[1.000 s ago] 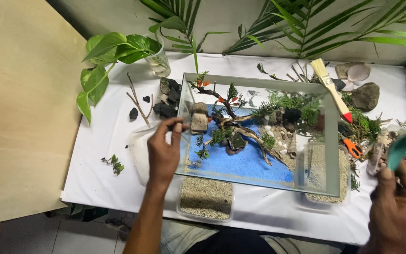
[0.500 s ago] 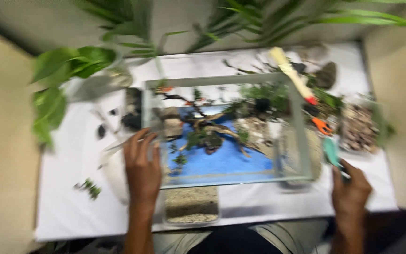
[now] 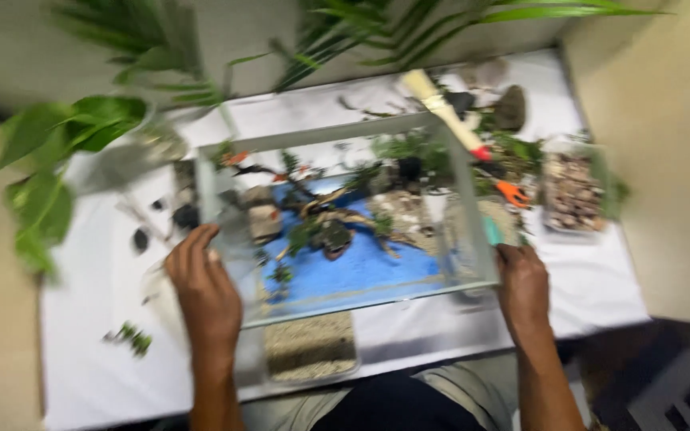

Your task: Placing decorative pebbles and adjusting elements inside a glass terrarium.

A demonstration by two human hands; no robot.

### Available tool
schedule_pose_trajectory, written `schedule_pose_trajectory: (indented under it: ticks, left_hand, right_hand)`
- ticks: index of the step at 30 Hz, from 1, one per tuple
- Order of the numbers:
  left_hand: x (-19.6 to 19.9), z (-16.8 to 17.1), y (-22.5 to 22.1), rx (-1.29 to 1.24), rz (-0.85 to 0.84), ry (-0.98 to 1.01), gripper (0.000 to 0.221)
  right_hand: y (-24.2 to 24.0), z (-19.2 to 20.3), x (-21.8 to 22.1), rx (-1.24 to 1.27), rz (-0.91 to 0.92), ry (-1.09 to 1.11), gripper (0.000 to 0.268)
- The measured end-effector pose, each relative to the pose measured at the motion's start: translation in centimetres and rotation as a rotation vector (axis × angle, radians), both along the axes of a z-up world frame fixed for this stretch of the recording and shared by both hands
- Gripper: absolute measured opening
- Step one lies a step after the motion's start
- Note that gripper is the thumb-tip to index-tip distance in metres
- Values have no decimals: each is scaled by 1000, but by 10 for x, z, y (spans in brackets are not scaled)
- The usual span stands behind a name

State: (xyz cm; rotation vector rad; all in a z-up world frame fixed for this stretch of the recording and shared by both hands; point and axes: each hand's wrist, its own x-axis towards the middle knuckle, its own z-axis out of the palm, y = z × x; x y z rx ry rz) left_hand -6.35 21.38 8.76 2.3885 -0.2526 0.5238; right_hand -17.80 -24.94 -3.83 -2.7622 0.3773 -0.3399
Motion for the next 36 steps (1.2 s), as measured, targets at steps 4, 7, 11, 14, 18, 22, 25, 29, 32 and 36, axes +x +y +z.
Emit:
schedule_pose_trajectory:
  ticks: [4, 7, 11, 14, 18, 22, 25, 29, 32, 36]
  left_hand:
    - [-1, 3, 3, -135, 70, 65, 45]
    - [-3, 10, 0, -139, 79, 118, 52]
    - [-3, 12, -4, -98, 67, 127, 51]
    - [-2, 12, -4, -92, 58, 142, 50]
    - [2, 16, 0, -163, -1, 197, 44]
    - [11, 24, 2, -110, 22, 218, 46]
    - [17, 22, 0, -129, 3, 199, 48]
    - [20, 5, 3, -135, 3, 235, 48]
    - [19, 3, 5, -62, -20, 251, 55]
    - [18, 3, 7, 79, -23, 230, 52]
  right_hand:
    - [16, 3, -5, 27, -69, 115, 28]
    - [11, 0, -7, 32, -57, 150, 26]
    - [14, 12, -9, -101, -174, 301, 29]
    - [8, 5, -11, -130, -166, 300, 22]
    - [8, 7, -13, -106, -192, 329, 24]
    - [20, 28, -7, -56, -200, 305, 24]
    - [19, 31, -5, -45, -225, 368, 33]
    - [6, 7, -3, -153, -195, 392, 35]
    - [1, -9, -5, -163, -174, 320, 27]
    - [24, 38, -4, -107, -198, 216, 27]
